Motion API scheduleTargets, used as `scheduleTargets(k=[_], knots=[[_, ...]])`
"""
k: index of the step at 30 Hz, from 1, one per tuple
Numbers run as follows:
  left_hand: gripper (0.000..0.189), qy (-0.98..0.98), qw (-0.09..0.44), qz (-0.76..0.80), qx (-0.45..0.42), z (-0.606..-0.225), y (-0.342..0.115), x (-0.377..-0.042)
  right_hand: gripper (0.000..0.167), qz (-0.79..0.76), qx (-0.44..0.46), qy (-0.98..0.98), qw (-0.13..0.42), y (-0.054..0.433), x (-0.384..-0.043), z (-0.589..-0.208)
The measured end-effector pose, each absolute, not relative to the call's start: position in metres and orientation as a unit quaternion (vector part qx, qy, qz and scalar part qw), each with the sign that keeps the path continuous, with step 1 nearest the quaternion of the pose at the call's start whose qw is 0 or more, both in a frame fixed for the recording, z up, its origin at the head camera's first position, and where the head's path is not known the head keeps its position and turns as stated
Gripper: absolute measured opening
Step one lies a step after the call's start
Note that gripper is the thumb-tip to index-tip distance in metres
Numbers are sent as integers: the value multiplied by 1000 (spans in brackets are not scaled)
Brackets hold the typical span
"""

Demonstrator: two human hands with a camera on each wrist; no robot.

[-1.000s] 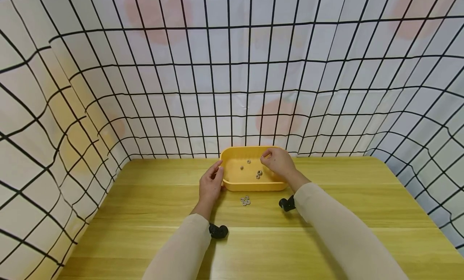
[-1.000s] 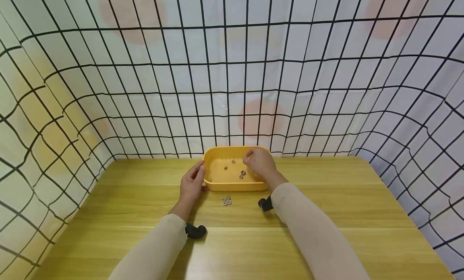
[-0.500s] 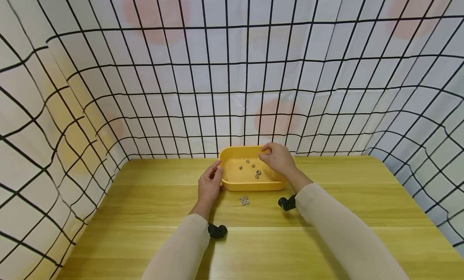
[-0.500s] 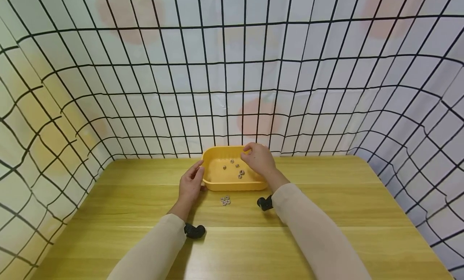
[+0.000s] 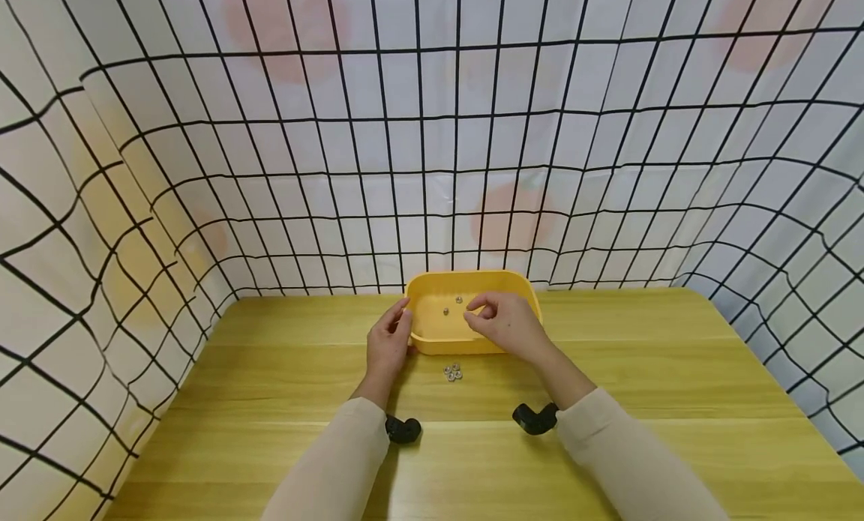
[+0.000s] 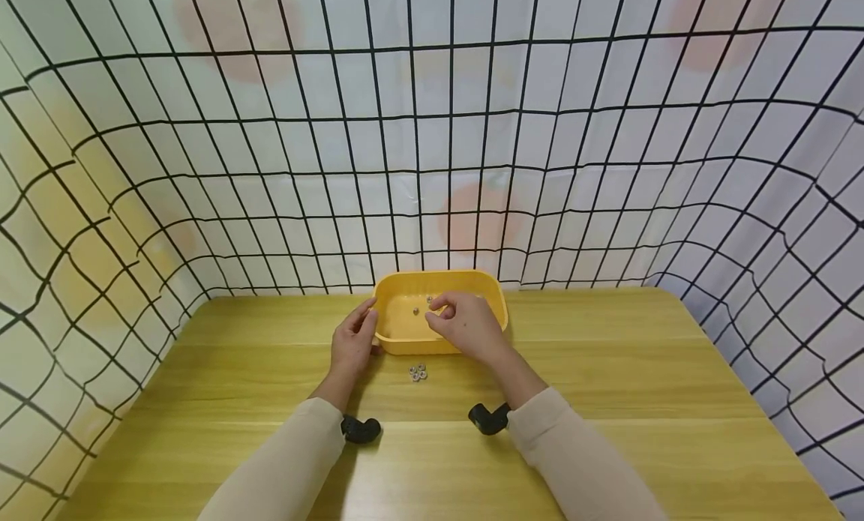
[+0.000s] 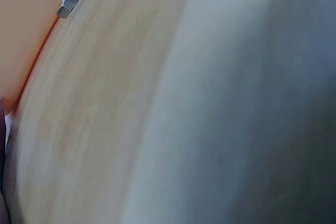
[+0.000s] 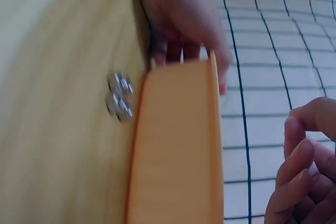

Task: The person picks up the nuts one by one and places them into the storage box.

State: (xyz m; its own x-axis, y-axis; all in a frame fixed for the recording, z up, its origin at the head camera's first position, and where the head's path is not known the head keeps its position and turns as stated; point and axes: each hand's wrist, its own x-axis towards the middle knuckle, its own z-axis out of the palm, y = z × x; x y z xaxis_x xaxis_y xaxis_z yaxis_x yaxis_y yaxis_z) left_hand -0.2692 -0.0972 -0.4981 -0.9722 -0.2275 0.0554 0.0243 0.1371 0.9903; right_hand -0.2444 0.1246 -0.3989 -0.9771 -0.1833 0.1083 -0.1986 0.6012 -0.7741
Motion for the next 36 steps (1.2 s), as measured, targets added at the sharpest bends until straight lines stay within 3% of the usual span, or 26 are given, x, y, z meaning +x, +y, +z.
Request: scheduleTargets(k=[13,19,36], knots=[[33,-747,97,-655,62,-494,-96,-270,10,480,94,-872,-23,108,-205,-425],[34,-750,97,-651,61,-495,-95,-270,8,477,64,-876,-47,108,-201,-441],[35,-754,97,-647,65,-498,-98,-270,8,443,69,-893,-51,108,-206,-477]])
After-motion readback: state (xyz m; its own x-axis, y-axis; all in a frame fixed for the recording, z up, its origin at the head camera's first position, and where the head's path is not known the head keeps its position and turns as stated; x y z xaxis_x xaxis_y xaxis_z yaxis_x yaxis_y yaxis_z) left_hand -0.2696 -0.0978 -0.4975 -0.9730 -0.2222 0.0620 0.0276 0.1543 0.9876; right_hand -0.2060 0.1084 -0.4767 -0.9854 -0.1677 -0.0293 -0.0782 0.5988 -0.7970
